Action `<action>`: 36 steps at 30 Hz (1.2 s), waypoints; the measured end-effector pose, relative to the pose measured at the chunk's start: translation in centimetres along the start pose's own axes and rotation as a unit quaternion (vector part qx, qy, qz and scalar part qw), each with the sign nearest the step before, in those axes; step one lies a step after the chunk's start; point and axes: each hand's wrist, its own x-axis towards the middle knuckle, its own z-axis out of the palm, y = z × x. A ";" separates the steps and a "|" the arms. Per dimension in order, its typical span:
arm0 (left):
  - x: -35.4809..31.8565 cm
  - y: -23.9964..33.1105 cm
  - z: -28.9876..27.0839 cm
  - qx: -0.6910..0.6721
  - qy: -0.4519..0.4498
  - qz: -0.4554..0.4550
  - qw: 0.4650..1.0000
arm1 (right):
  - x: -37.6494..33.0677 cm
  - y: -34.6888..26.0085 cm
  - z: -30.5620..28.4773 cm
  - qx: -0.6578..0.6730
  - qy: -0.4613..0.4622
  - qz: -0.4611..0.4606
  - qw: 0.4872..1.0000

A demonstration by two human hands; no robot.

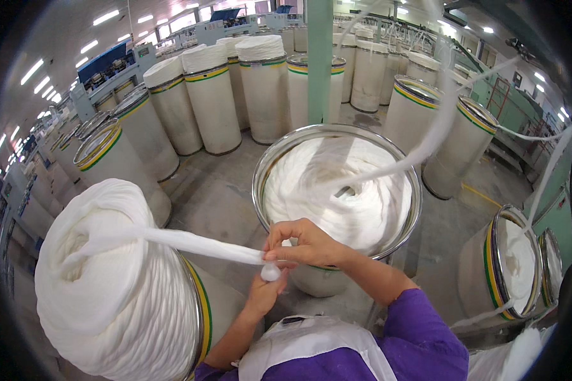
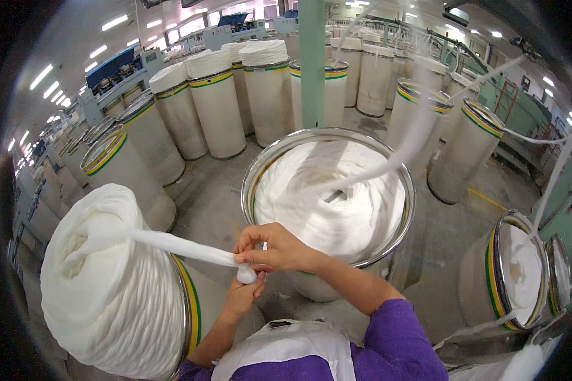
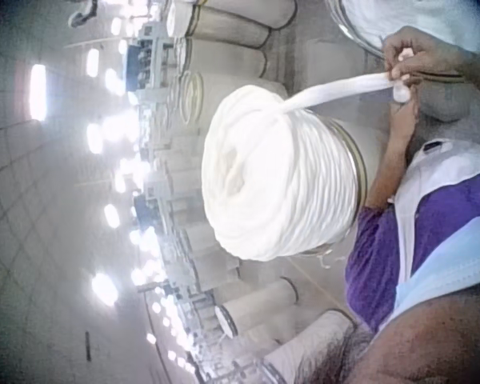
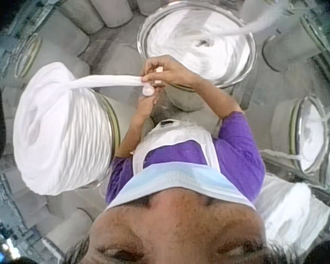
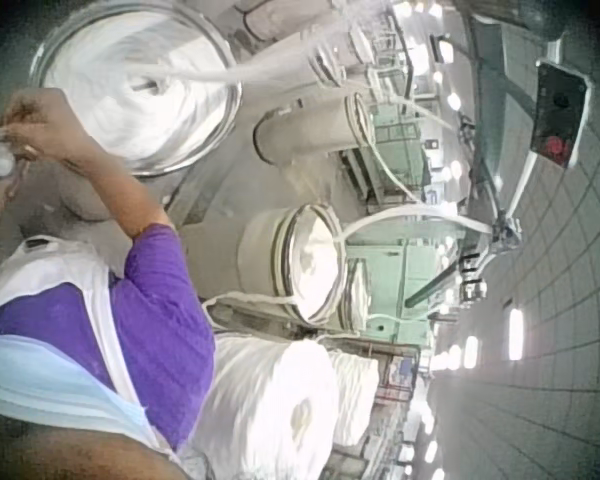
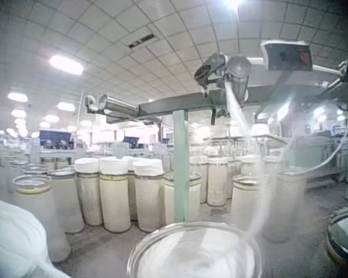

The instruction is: The person pulls white textile roving from large cylindrical containers, uses a thin wooden stick to guide and separate strands, and arranges the roving into metal trays. The person moves between multiple containers, repeatedly pulling, guiding, and arranging the roving.

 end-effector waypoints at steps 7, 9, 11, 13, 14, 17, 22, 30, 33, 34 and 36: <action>-0.3 0.0 0.1 0.078 0.019 0.008 0.997 | 0.1 0.3 0.4 0.012 0.012 0.005 1.000; -0.2 -0.3 0.3 0.132 0.028 0.032 0.990 | 0.3 0.5 0.3 -0.025 0.016 -0.025 0.999; 0.3 -0.6 0.2 0.125 0.011 0.040 0.991 | 0.6 0.7 0.3 -0.032 0.037 -0.040 0.998; 0.7 -0.7 -0.4 0.076 -0.017 -0.016 0.997 | 1.0 0.9 0.5 -0.036 0.060 -0.027 0.997; 0.9 -0.7 -0.7 0.058 -0.011 -0.070 0.996 | 1.3 1.0 0.5 -0.044 0.074 -0.023 0.996; 1.3 -0.1 -1.2 0.036 -0.026 -0.080 0.996 | 2.0 1.1 0.5 0.005 0.103 -0.037 0.994; 1.6 2.4 -1.5 0.078 -0.002 -0.061 0.995 | 3.2 0.8 0.5 0.086 0.153 -0.055 0.983; 0.7 -1.2 -3.0 0.129 0.070 -0.070 0.987 | 1.0 -5.7 -3.2 0.268 0.283 -0.346 0.854; -4.0 -6.2 -5.2 0.066 0.105 0.023 0.992 | -3.7 -5.8 -2.7 0.284 0.155 -0.404 0.856; -6.1 -8.0 -6.3 0.067 0.092 0.057 0.992 | -4.6 -4.8 -1.7 0.282 0.079 -0.428 0.855; -11.4 -11.9 -9.0 0.079 0.075 0.053 0.993 | -5.3 -2.3 -0.3 0.238 -0.086 -0.374 0.892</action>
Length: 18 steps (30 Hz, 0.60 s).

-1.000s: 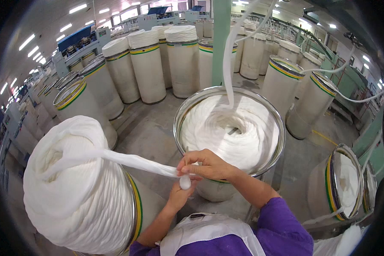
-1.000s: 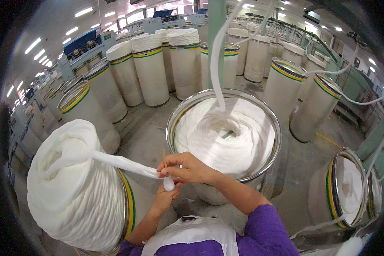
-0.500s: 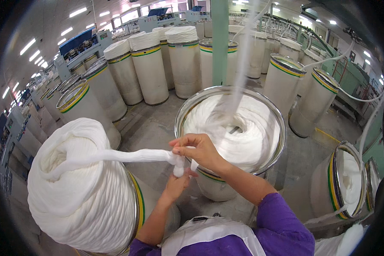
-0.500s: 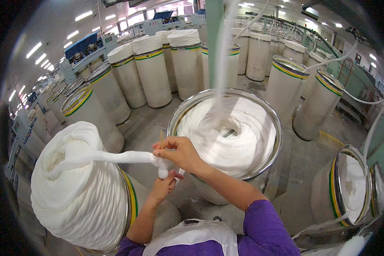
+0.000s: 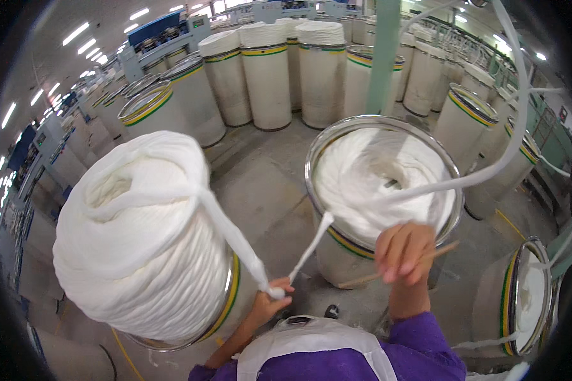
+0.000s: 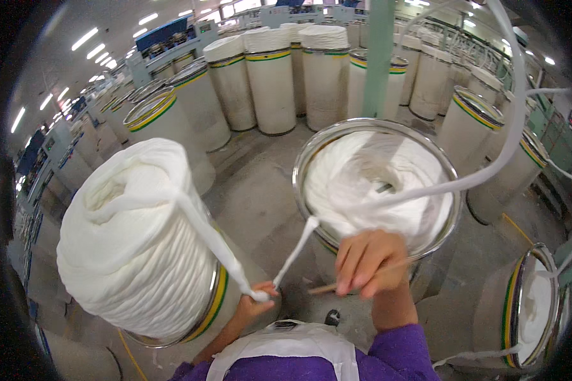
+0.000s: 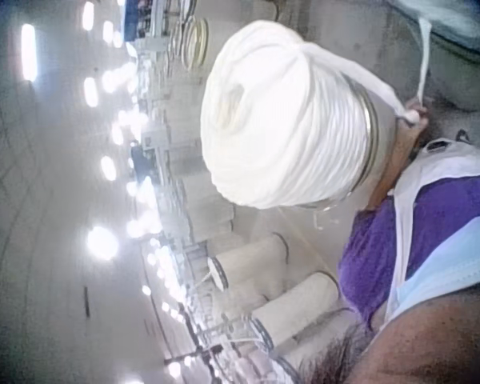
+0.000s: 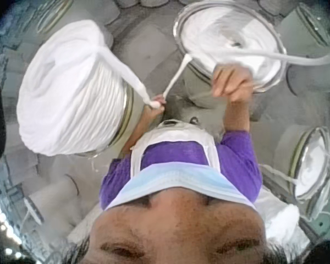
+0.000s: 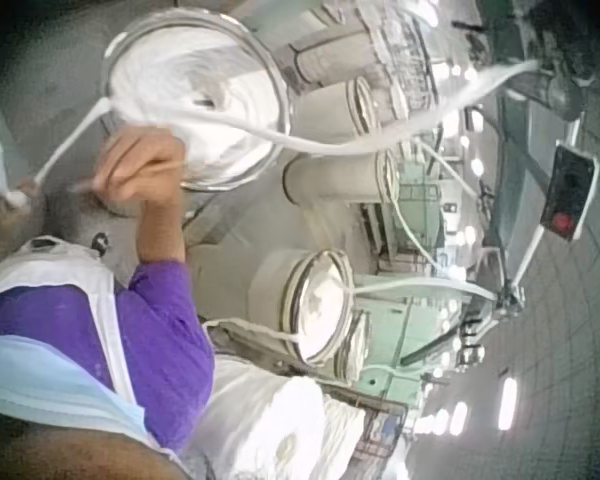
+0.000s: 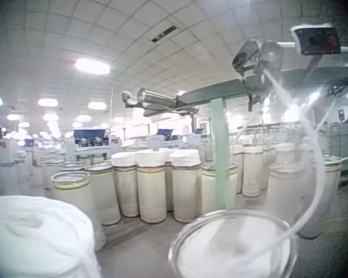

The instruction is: The person pulls white textile roving from large cylindrical containers, uses a thin wooden stick to guide and separate strands, and arranges the roving into metal trays. The person moves between multiple containers, repeatedly pulling, guiding, and arranging the roving.

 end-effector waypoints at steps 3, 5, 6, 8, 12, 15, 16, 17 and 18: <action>-8.6 -6.3 -4.3 -0.028 0.140 -0.199 0.970 | -4.5 3.5 2.7 -0.021 0.059 0.207 0.976; -13.8 -10.0 -8.5 -0.056 0.125 -0.342 0.930 | -7.1 6.2 4.8 0.028 0.162 0.283 0.945; -16.4 -11.7 -10.5 0.124 0.046 -0.356 0.925 | -8.3 7.0 5.3 -0.029 0.172 0.351 0.920; -22.4 -14.9 -12.6 0.335 -0.008 -0.419 0.844 | -10.3 8.2 6.1 -0.112 0.157 0.434 0.880; -32.1 -20.0 -12.9 0.392 0.158 -0.492 0.761 | -12.8 11.8 6.8 -0.173 0.069 0.542 0.820; -36.9 -21.0 -11.0 0.088 0.434 -0.508 0.739 | -13.0 16.9 9.6 -0.176 -0.006 0.583 0.793; -38.1 -20.8 -10.3 0.129 0.369 -0.498 0.774 | -13.0 18.3 11.1 -0.185 -0.040 0.582 0.791; -39.2 -20.6 -9.8 0.176 0.293 -0.492 0.801 | -12.7 19.7 12.8 -0.199 -0.070 0.578 0.788; -40.5 -20.2 -9.2 0.179 0.328 -0.491 0.787 | -12.4 21.1 14.8 -0.133 -0.059 0.580 0.802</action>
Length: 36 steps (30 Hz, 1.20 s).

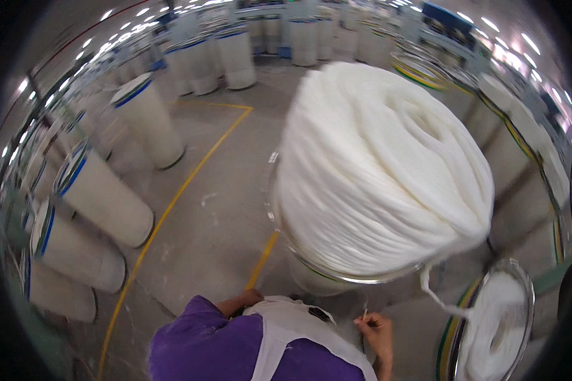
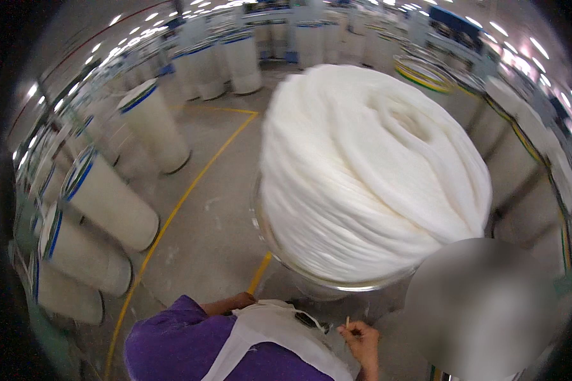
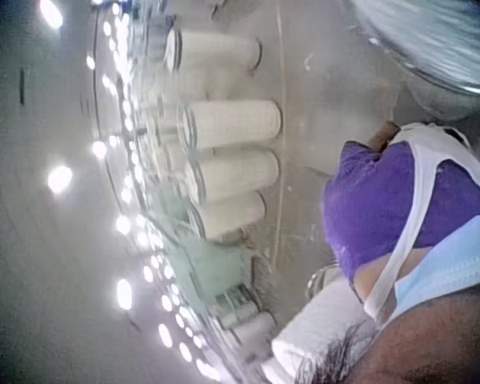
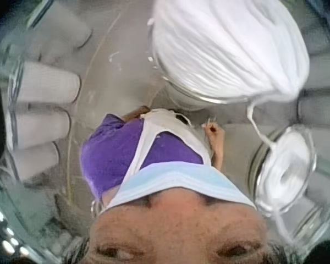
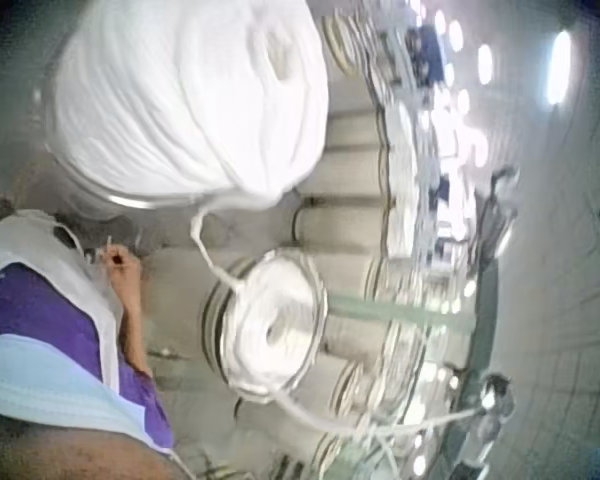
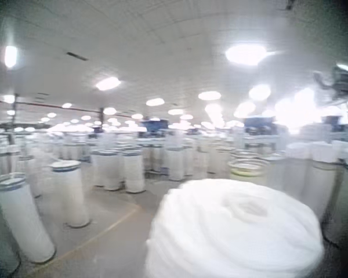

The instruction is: The person pulls white textile roving from large cylindrical containers, uses a thin wooden stick to guide and separate strands, and arranges the roving into metal trays. The person moves between multiple containers, repeatedly pulling, guiding, and arranging the roving.

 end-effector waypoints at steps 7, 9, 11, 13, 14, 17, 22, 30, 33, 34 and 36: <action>0.7 -8.8 -6.1 -0.009 0.087 -0.102 0.991 | 10.2 -4.7 15.7 -0.132 -0.120 -0.026 0.984; 2.2 -13.7 -8.7 0.014 0.111 -0.066 0.992 | 14.2 -5.6 21.1 -0.169 -0.159 -0.050 0.971; 3.0 -19.6 -11.6 -0.063 0.150 -0.094 0.982 | 17.9 -6.7 27.7 -0.233 -0.179 -0.052 0.954; 3.6 -25.4 -15.0 -0.161 0.160 -0.124 0.966 | 22.4 -7.9 34.4 -0.292 -0.239 -0.099 0.921; 3.2 -28.5 -17.0 -0.168 0.128 -0.136 0.968 | 23.7 -8.5 38.2 -0.297 -0.263 -0.110 0.911; 1.0 -34.6 -20.6 -0.305 0.290 -0.261 0.869 | 28.8 -10.6 48.2 -0.323 -0.363 -0.189 0.853; -0.9 -39.4 -23.1 -0.185 0.244 -0.286 0.908 | 37.5 -13.6 60.6 -0.412 -0.474 -0.236 0.742; 5.9 -36.4 -21.9 -0.162 0.157 -0.309 0.924 | 54.7 -9.4 72.6 -0.450 -0.570 -0.302 0.617; 12.4 -33.0 -25.0 -0.309 0.217 -0.294 0.878 | 63.7 -6.0 70.7 -0.511 -0.567 -0.252 0.594; 14.9 -32.0 -26.6 -0.409 0.252 -0.269 0.835 | 67.3 -5.1 69.2 -0.551 -0.553 -0.206 0.589; 20.0 -31.3 -31.6 -0.541 0.300 -0.172 0.766 | 74.0 -3.9 64.2 -0.568 -0.482 -0.212 0.632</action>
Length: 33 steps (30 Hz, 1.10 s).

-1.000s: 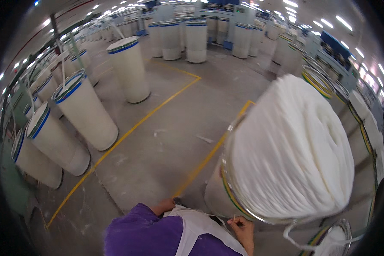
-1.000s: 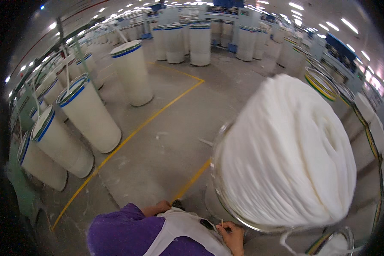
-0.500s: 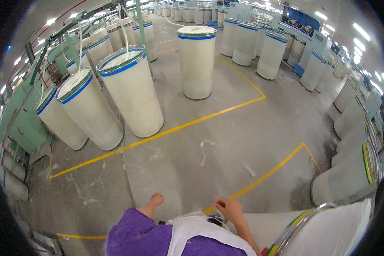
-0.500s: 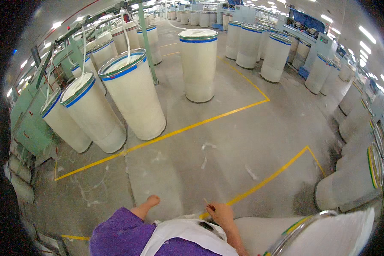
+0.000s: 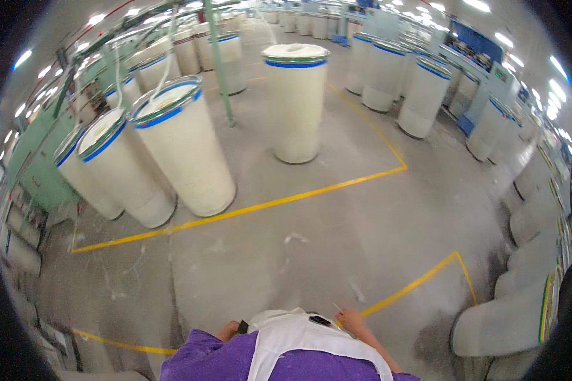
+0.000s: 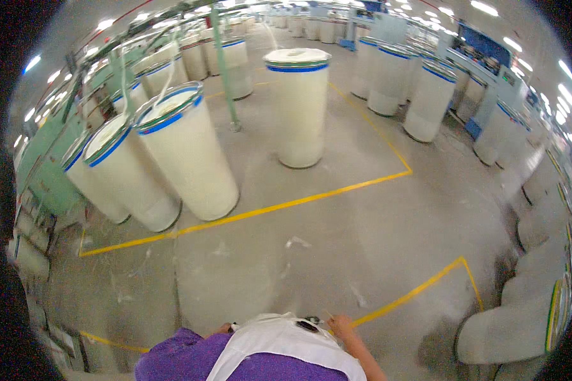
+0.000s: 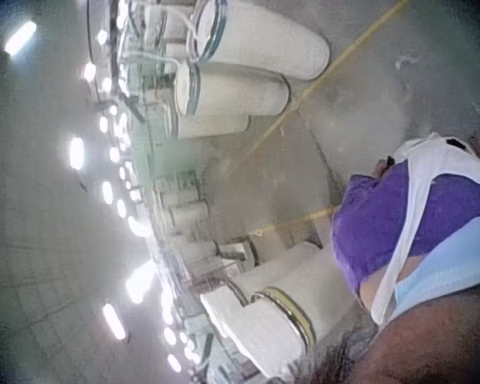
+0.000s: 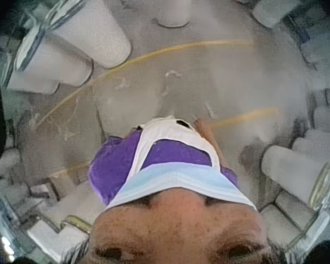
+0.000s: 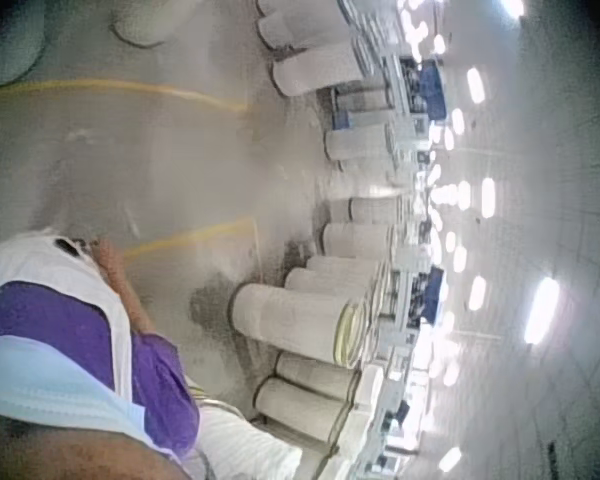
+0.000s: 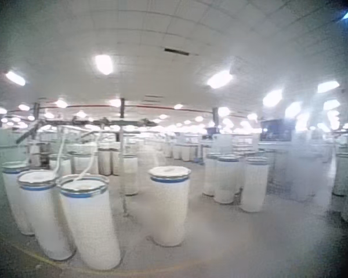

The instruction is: The person pulls white textile roving from large cylindrical containers, uses a thin wooden stick to guide and separate strands, and arranges the roving into metal trays. The person moves between multiple containers, repeatedly pulling, guiding, and arranging the roving.

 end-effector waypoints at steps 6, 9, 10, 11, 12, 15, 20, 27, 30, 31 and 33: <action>11.9 15.9 5.8 0.103 -0.028 0.041 0.993 | -3.9 18.6 -2.9 0.173 0.037 0.218 0.960; 19.2 24.7 10.0 0.253 -0.103 -0.003 0.962 | -6.2 24.2 -2.4 0.266 0.100 0.376 0.882; 22.2 27.7 11.3 0.506 -0.203 0.191 0.816 | -7.3 26.0 -1.9 0.286 0.124 0.404 0.860; 24.6 30.2 13.0 0.668 -0.179 0.422 0.586 | -8.9 27.6 -0.8 0.312 0.132 0.436 0.834; 27.4 32.9 14.6 0.710 -0.209 0.411 0.533 | -9.9 28.9 0.7 0.337 0.152 0.450 0.813; 35.2 40.7 21.2 0.707 -0.260 0.438 0.490 | -13.3 31.7 5.8 0.349 0.189 0.448 0.801; 44.0 55.9 43.4 0.754 -0.346 0.429 0.356 | -21.1 31.9 12.7 0.445 0.258 0.693 0.504; 32.6 73.2 94.5 0.515 -0.380 0.446 0.626 | -19.9 32.1 17.1 0.424 0.375 0.734 0.375; 19.1 77.3 113.3 0.384 -0.535 0.472 0.586 | -18.4 34.0 19.3 0.469 0.285 0.750 0.369; 14.6 78.3 117.9 0.342 -0.558 0.505 0.563 | -18.8 34.9 19.5 0.543 0.279 0.733 0.301; 5.5 80.8 125.6 0.290 -0.576 0.429 0.632 | -20.9 37.3 19.4 0.595 0.290 0.707 0.249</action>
